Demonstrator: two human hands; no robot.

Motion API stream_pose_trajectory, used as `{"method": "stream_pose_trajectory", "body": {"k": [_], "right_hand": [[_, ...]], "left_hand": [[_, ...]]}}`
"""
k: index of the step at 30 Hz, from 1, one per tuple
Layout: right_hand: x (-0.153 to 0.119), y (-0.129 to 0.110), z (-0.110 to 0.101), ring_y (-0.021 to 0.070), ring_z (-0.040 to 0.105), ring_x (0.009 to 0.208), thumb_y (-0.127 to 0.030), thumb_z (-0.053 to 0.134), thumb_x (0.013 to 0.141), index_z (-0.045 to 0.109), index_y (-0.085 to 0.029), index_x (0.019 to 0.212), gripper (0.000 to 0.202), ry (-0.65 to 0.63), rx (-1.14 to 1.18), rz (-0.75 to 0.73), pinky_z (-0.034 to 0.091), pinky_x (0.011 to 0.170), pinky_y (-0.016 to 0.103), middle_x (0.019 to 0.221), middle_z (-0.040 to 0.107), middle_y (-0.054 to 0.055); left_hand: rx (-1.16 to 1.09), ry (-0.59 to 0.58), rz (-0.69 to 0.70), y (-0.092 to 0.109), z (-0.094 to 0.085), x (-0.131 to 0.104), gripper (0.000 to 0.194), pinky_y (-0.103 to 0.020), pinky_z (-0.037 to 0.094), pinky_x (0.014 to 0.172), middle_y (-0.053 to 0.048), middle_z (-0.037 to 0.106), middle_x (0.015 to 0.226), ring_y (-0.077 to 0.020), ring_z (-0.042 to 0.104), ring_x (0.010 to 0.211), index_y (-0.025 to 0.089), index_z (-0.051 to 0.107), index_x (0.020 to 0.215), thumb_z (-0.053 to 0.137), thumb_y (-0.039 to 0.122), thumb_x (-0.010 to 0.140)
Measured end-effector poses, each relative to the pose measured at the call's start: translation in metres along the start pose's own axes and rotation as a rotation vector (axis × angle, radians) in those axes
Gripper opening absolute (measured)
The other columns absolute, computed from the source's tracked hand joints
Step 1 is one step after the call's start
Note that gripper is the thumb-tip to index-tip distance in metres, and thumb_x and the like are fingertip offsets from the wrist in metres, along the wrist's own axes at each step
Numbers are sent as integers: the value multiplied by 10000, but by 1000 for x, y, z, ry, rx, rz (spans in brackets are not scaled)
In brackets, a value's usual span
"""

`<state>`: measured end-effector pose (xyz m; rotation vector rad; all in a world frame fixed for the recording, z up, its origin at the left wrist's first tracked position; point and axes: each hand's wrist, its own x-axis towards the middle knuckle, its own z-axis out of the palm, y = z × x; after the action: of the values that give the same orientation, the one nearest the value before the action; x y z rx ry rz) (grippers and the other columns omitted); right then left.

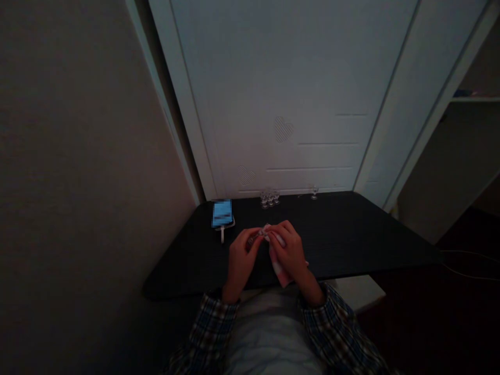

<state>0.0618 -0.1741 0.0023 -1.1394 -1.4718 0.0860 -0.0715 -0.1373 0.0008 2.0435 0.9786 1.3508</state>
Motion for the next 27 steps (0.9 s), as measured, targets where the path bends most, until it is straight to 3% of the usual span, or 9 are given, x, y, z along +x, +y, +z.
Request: {"method": "stream_pose_trajectory", "body": {"k": [6,17,23,27], "right_hand": [[0,0,0,147,552,826,-216,483,852,636,-228,952,183,-2,11,5,441,759,271,879,543,29],[1,-3,0,145,550,813,-224,495,847,640,-236,954,181,6,38,-10,442,735,266,869,542,26],[-1,-3,-1,145,546,820,-225,503,843,639,-239,962,181,5,20,-11,436,748,263,877,534,24],[-1,-2,-1,143,547,793,-247,505,843,643,-246,946,172,2,-1,-3,438,721,257,865,526,22]], "left_hand": [[50,41,66,5,-1,-1,177,-251,475,667,-35,624,921,-159,584,837,199,592,953,535,272,802],[50,80,32,7,-3,-2,208,-255,476,689,-31,611,921,-154,582,832,208,571,1001,535,265,805],[10,12,-19,3,0,-1,262,-236,466,617,-50,598,1000,-143,584,787,212,534,1080,476,290,837],[-20,-51,-71,1,1,-1,275,-228,449,560,-20,611,850,-125,581,662,210,513,1090,447,323,849]]}}
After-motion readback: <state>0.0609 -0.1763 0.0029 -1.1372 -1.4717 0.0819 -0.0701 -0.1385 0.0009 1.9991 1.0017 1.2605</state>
